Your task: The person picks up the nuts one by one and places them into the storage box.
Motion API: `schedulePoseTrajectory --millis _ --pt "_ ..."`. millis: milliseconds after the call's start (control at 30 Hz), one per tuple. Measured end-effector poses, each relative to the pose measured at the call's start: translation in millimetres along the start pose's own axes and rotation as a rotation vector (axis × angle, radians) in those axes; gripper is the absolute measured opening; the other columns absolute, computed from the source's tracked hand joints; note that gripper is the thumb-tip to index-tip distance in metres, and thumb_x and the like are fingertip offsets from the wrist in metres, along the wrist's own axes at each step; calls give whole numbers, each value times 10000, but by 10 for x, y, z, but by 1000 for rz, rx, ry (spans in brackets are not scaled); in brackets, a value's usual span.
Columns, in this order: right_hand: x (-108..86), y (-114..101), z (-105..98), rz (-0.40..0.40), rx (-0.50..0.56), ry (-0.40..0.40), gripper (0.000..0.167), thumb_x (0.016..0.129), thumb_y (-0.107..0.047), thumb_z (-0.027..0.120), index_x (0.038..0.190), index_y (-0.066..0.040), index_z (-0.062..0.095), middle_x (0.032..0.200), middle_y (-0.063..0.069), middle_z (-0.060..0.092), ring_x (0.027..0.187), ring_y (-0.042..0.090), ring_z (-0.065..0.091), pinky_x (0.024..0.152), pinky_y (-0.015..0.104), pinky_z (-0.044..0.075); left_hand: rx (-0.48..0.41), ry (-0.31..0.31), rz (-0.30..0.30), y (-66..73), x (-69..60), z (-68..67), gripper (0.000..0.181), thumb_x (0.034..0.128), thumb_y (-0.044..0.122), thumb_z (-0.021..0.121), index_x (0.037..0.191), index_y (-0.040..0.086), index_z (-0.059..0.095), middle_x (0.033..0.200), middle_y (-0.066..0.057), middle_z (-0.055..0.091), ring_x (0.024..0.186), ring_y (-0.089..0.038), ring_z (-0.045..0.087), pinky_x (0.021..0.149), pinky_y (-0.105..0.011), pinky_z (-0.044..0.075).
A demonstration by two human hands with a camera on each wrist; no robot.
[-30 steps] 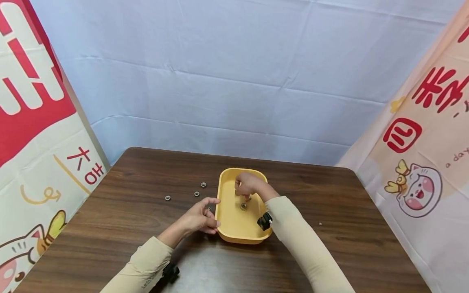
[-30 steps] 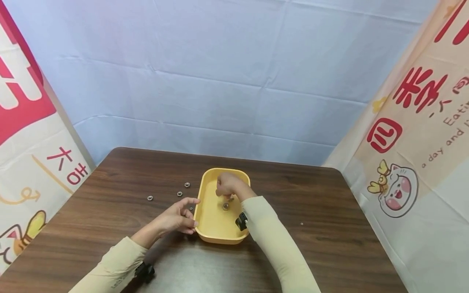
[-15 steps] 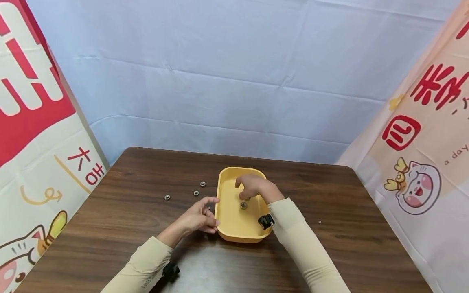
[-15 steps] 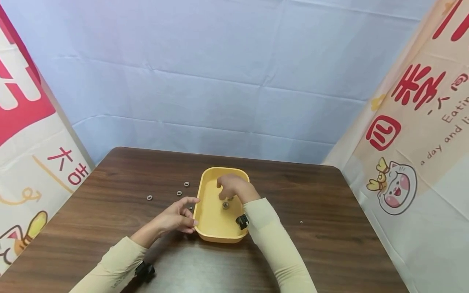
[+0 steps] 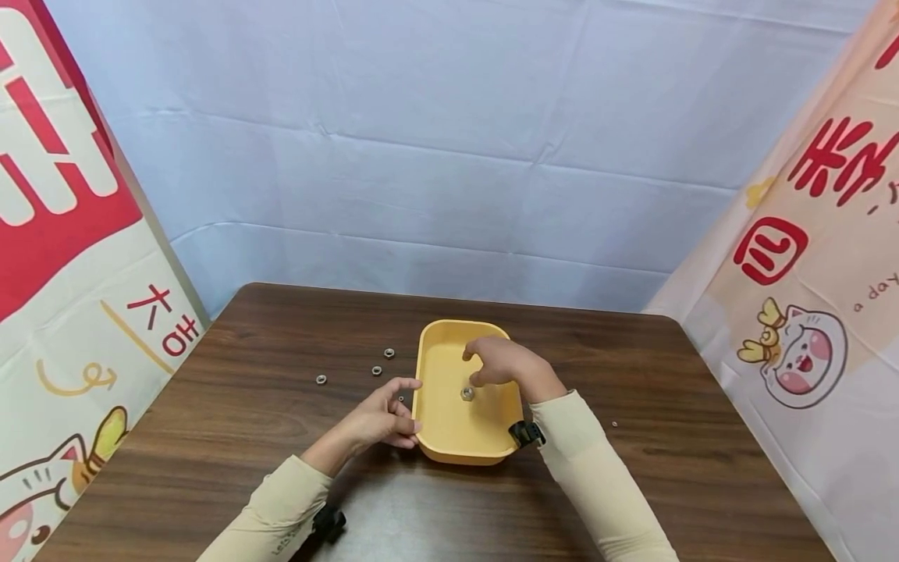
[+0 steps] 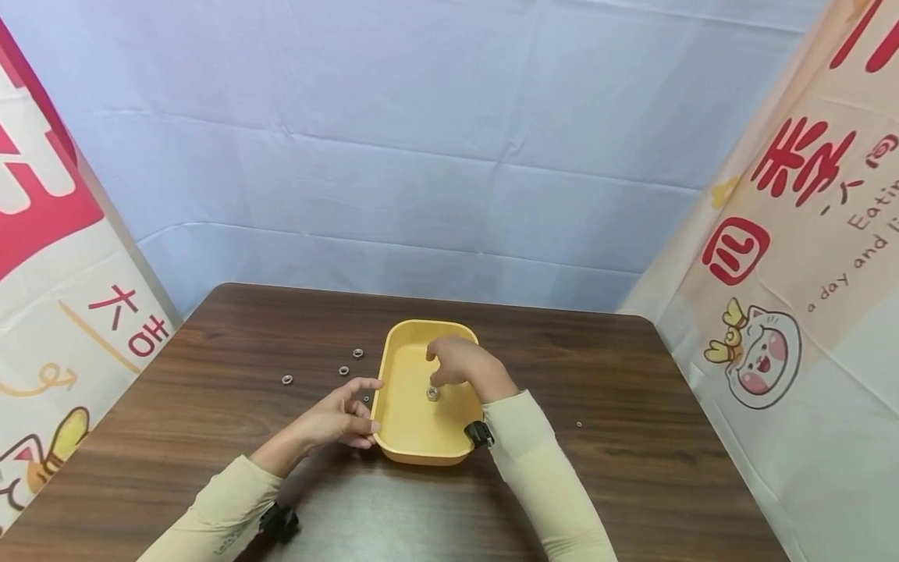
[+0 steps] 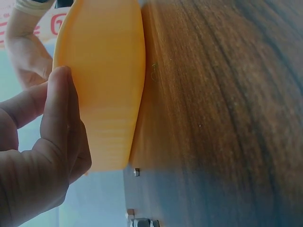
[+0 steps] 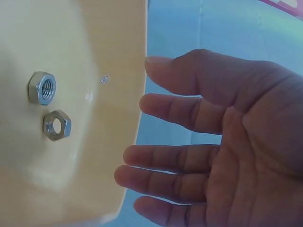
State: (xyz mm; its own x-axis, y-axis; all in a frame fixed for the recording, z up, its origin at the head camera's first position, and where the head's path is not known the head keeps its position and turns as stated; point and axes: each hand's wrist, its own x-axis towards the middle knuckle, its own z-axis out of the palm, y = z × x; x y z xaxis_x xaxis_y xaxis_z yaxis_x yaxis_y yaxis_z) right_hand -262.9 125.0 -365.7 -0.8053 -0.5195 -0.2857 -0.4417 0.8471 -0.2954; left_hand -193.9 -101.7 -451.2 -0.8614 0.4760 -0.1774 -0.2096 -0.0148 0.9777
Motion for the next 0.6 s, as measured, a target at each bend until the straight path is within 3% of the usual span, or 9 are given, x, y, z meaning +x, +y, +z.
schedulePoseTrajectory --millis 167,600 --pt "-109 64 5 -11 13 36 385 838 -144 684 1192 -26 593 1184 116 577 1088 282 533 847 416 463 20 -3 14 -1 7 -4 637 828 -129 571 1375 -11 267 772 -160 543 625 -205 618 579 -340 552" --pt "-330 232 72 49 15 108 391 808 -150 714 1168 -33 617 1134 110 599 1119 324 498 876 438 436 22 4 9 -27 38 -26 641 825 -118 580 1378 -14 275 771 -147 535 620 -202 617 572 -323 550"
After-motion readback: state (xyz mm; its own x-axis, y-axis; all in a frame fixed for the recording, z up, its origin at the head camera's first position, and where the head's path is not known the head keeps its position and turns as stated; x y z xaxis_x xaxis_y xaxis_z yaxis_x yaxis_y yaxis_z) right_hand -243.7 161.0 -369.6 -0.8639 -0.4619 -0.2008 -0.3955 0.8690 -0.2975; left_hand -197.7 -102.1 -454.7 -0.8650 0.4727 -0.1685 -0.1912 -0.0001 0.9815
